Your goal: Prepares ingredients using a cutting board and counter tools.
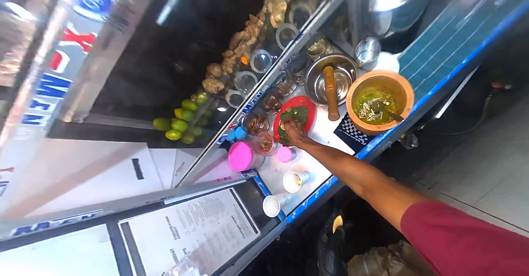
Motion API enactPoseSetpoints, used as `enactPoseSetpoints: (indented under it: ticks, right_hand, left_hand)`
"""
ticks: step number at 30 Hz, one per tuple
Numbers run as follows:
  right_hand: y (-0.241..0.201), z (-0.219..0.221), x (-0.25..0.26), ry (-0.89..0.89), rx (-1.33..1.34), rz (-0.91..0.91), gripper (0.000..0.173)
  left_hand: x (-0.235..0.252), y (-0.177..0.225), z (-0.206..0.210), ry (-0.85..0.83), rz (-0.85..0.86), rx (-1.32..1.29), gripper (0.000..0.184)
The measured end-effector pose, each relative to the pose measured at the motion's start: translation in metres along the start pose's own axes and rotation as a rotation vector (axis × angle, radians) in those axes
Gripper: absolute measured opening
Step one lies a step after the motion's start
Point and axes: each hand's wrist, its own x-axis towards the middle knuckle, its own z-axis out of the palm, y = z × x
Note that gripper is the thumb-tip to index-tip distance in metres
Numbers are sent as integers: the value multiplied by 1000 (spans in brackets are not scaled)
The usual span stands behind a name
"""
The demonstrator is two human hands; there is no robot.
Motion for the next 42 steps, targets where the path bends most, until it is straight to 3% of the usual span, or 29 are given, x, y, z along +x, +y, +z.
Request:
enactPoseSetpoints:
  ticks: [3, 6, 9, 11, 13, 16, 18, 21, 24, 27, 30, 33, 36, 38, 42]
  right_hand:
    - [12, 0, -8, -6, -36, -45, 60]
    - [22, -28, -71, -77, -36, -129, 53]
    - [14, -72, -160, -121, -42, -191, 37]
    - [5, -135, -225, -110, -27, -230, 33]
    - [2, -206, -285, 11, -11, -228, 29]
    - [15, -287, -362, 412, 21, -127, 25]
    - [44, -323, -414, 760, -27, 26, 22]
    - [113, -356, -512, 1100, -190, 482, 28]
    - [184, -355, -627, 1228, -262, 1056, 39]
    - [221, -327, -700, 1332, -92, 1387, 50]
    - [229, -297, -715, 1254, 59, 1432, 66]
    - [223, -274, -719, 1290, 165, 1344, 59]
    - [219, -268, -731, 1287, 348, 1258, 60]
    - [207, -272, -730, 1323, 312, 1216, 51]
    - [135, -293, -684, 1216, 301, 844, 53]
  left_hand:
    - [-4, -5, -1, 14, -9, -66, 37]
    - [3, -14, -1, -18, 31, -136, 36]
    - [12, -9, 7, -24, 151, -101, 23]
    - [18, -5, 16, -192, 196, -103, 25]
    - [21, 7, 34, -453, 209, -157, 30]
    - [22, 24, 70, -787, 209, -217, 40]
    - [42, 18, 79, -943, 227, -121, 45]
    - [56, 13, 101, -1093, 176, -69, 41]
    - [-8, 29, 142, -1056, 147, -100, 35]
    - [-14, 33, 166, -1086, 116, -65, 41]
    - [-24, 31, 178, -1062, 82, -17, 40]
    - [-32, 28, 185, -1104, 40, -78, 41]
    - [-39, 34, 185, -1012, 65, -64, 43]
    - [-35, 39, 179, -968, 85, -36, 44]
    - [-13, 44, 160, -919, 169, -50, 47]
